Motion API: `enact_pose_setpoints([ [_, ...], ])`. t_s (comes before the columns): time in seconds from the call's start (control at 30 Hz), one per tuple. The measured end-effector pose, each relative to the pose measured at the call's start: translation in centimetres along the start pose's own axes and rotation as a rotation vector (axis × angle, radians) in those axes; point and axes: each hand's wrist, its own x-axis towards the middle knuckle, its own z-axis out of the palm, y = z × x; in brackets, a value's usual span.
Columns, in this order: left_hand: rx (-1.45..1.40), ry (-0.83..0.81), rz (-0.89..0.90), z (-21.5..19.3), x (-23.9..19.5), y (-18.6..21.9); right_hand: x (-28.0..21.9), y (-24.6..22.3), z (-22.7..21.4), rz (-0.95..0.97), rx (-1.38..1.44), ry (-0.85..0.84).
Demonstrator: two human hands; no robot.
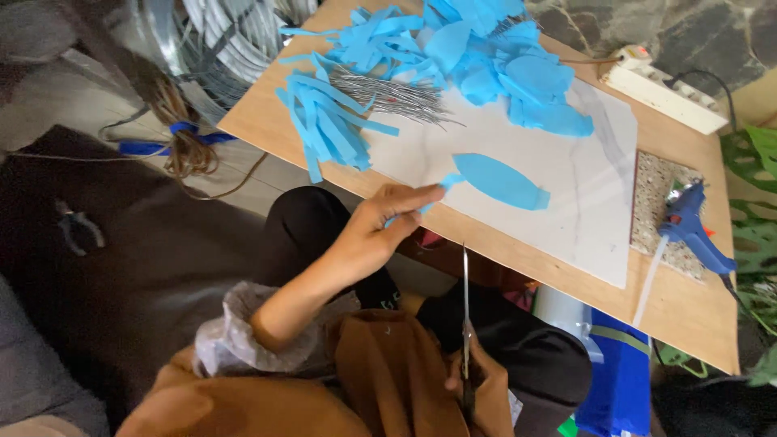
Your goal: Cutting blue foam strips into smaller pieces using scissors on a workbench.
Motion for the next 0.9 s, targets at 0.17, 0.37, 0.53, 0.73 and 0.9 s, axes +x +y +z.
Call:
enact_pose_setpoints([
  [0.17, 0.229, 0.078, 0.079, -2.8, 2.1, 2.9, -0.1, 3.2, 0.7, 0.077, 0.021, 0.009],
  [0.37, 0.258, 0.402, 0.104, -5.6, 6.9, 2.3, -0.1, 2.3, 0.9, 0.064, -0.128, -0.011],
  [0.53, 0.515, 0.582, 0.245, -8.0, 9.4, -1.3, -0.3, 4.3, 0.4, -0.05, -0.14, -0.04],
  [0.73, 0.756, 0.556, 0.221, -11.5, 9.9, -5.2, -0.1, 7.1, -0.1, -0.116, -0.413, -0.036],
  [0.9, 0.853, 0.514, -0.031, -14.0, 9.7, -6.9, 0.1, 3.7, 0.8, -0.224, -0.366, -0.004],
])
